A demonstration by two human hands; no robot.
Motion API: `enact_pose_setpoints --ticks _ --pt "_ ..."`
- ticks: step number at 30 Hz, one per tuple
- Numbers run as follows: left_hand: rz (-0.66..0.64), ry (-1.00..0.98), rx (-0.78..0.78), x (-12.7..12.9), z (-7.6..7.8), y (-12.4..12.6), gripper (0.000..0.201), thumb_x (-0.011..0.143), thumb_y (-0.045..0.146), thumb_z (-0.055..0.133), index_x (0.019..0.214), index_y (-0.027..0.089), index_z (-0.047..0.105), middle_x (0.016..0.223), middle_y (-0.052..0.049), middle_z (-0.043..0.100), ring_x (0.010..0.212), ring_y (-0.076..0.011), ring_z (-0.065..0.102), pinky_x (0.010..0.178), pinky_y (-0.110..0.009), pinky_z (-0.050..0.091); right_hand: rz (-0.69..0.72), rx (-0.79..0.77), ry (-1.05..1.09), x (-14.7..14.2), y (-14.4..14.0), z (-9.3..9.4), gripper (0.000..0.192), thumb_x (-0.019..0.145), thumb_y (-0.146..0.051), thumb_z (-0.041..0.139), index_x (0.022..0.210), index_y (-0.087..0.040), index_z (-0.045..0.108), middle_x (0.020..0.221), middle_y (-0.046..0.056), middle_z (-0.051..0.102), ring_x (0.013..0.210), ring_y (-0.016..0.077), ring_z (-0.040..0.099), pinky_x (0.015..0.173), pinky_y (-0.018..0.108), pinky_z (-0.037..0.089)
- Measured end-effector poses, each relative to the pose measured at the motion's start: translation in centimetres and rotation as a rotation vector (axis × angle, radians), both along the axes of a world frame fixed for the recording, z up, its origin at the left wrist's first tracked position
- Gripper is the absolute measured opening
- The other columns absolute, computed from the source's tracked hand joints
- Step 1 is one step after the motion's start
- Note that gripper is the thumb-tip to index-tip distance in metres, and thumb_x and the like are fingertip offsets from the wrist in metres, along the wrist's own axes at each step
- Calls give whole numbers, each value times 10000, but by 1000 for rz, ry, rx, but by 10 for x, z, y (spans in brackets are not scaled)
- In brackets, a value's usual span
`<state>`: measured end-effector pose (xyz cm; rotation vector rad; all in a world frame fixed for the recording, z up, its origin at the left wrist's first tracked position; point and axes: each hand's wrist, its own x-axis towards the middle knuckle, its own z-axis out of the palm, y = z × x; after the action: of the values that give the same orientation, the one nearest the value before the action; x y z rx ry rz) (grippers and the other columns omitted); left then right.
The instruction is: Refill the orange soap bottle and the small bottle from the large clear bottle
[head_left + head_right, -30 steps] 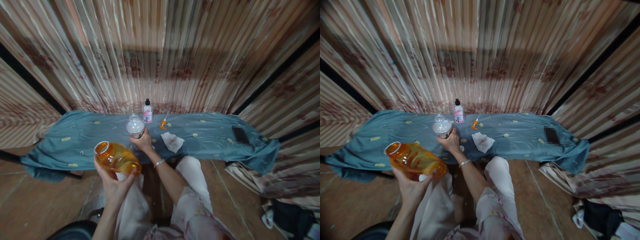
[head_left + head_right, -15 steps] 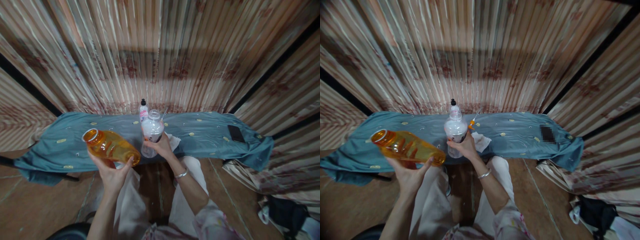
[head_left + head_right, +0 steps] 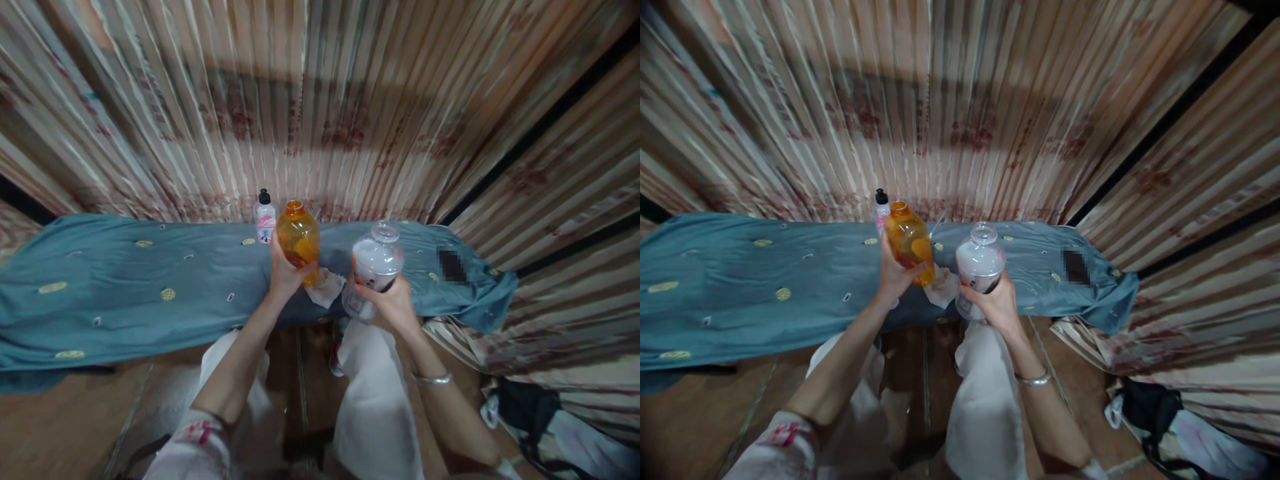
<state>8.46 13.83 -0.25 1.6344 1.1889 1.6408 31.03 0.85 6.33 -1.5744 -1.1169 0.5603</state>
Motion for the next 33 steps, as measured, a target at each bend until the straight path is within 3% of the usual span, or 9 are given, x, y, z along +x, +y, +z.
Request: enact_pose_setpoints --ticks 6,11,15,21,33 --pt "-50 24 -23 25 -28 16 1354 557 382 1077 1705 250 371 1733 -209 504 1650 -438 483 1376 -593 414 -54 -65 -126 20 -3 -10 862 469 -756 936 1117 -214 762 1121 149 873 1030 391 802 923 509 645" --pt "-91 49 -12 34 -44 10 1312 602 315 1047 1708 236 347 1675 -212 558 1592 -427 555 1360 -585 431 -47 -160 -144 21 6 -13 887 442 -709 934 1152 -211 749 1147 147 872 1090 411 804 939 500 654" --pt "-102 48 -32 36 -56 1 1343 652 430 1048 1743 255 283 1677 -216 550 1577 -432 569 1337 -615 459 24 -245 -167 27 10 -9 904 479 -664 932 1231 -205 728 1133 135 881 1070 415 819 934 508 657" --pt "-149 78 -19 32 -67 -7 1316 704 414 1014 1765 253 252 1747 -231 488 1632 -446 519 1367 -641 430 110 -291 -307 40 15 8 955 570 -605 909 1404 -196 686 1102 116 892 1049 410 840 868 484 668" --pt "-140 172 34 36 -76 -8 1343 696 356 1005 1770 170 220 1736 -297 504 1637 -468 520 1353 -649 444 240 -376 -730 44 21 55 869 702 -547 837 1458 -157 658 1030 104 885 983 399 871 813 403 661"
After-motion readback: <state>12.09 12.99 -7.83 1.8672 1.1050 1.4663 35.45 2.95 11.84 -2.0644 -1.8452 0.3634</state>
